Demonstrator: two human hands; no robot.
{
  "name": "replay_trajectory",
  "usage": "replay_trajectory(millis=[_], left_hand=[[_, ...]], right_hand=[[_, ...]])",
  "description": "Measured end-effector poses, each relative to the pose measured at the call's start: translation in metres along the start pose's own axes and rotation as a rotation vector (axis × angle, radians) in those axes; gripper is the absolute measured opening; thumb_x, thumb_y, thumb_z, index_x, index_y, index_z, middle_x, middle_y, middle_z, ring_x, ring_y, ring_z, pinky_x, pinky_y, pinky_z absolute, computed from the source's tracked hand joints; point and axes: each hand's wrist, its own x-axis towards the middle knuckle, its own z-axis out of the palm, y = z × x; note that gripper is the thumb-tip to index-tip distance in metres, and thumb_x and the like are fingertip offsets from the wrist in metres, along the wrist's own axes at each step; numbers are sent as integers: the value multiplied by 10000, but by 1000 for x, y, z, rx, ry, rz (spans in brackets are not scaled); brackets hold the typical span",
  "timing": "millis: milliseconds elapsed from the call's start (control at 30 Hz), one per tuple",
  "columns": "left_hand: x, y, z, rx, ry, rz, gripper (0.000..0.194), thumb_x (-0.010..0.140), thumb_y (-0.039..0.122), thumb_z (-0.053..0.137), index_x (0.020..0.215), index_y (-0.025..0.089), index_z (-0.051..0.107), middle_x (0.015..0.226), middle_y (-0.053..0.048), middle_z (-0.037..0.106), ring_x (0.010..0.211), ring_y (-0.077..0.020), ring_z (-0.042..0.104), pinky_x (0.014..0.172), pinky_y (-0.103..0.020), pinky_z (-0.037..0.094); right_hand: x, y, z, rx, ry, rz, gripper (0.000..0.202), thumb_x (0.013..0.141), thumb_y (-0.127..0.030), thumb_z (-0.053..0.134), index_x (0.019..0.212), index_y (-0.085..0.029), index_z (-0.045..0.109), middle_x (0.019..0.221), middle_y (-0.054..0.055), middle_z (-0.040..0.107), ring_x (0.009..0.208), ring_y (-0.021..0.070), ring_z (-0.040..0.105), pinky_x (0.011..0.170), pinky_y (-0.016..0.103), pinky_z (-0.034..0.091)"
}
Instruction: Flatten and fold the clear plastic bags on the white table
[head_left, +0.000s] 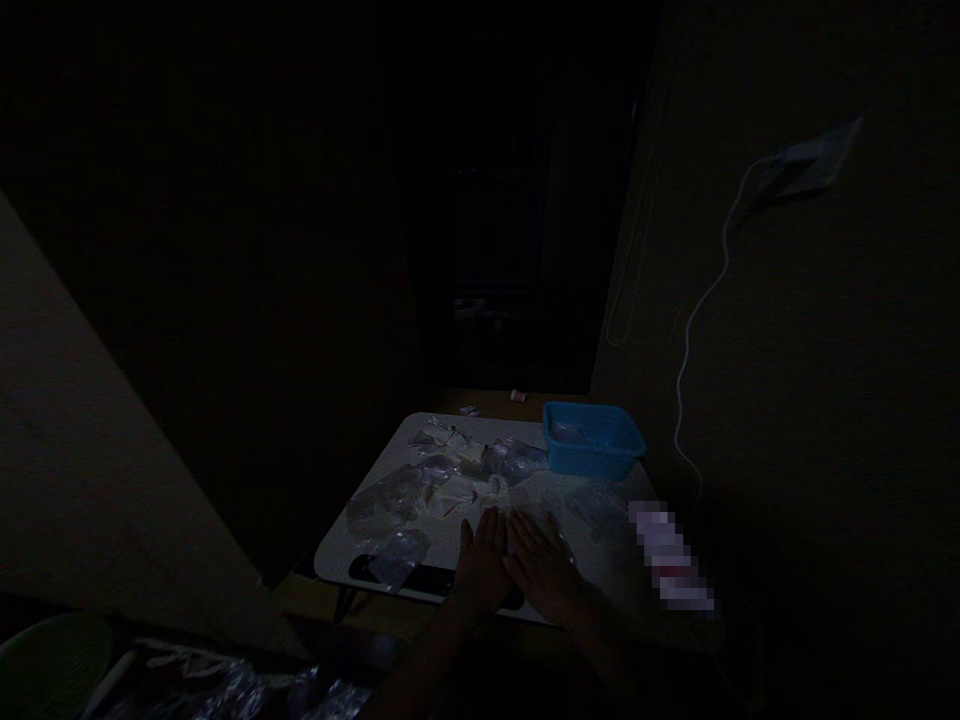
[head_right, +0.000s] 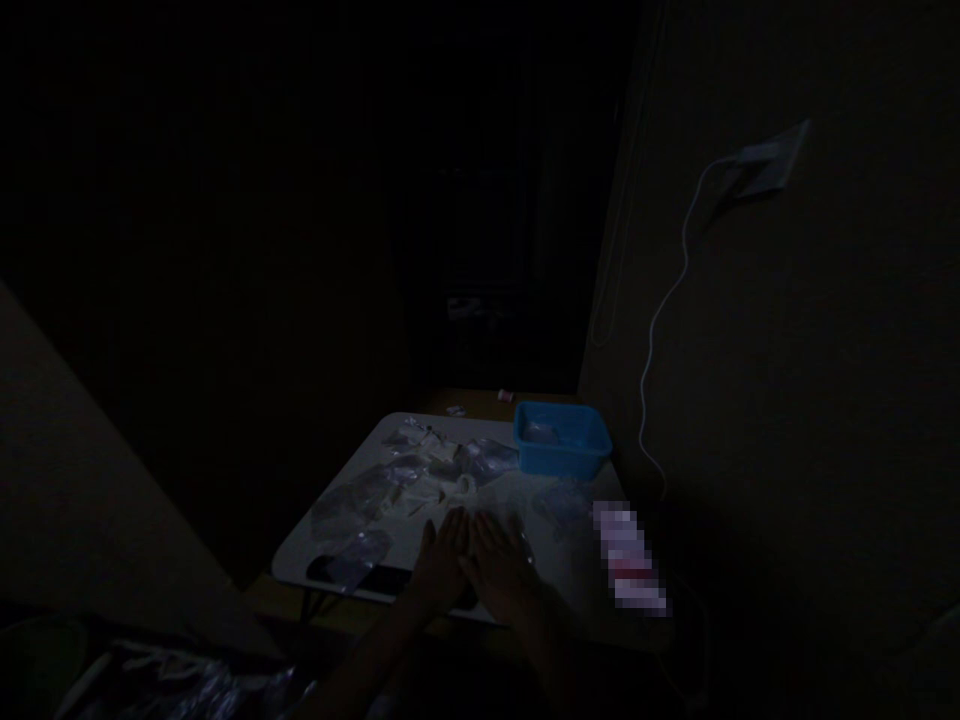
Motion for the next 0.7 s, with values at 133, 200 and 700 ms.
replay_trajectory(millis=[133,200,700], left_hand=[[1,-2,0,-30,39,-4,579,852,416,224,1318,73,239,1367,-160,216,1260,-284,173,965,-541,160],[3,-5,3,-34,80,-3,577,860,440,200,1317,91,247,1363,-153,238,1256,-277,192,965,-537,166],[4,-13,2,-26,85,70,569,861,452,200,1323,121,236,1367,-139,244,1256,-274,189,953,-543,155]], right_hand=[[-11,21,4,-50,9,115,482,882,-374,167,1277,-153,334,1336,93,322,1246,202,245,1016,485,72],[-16,29,8,-79,42,189,487,879,-380,176,1270,-147,349,1332,105,323,1243,218,251,1006,503,89],[-11,24,0,-101,110,222,469,860,-329,231,1291,-162,311,1354,73,294,1258,219,208,1013,489,83]])
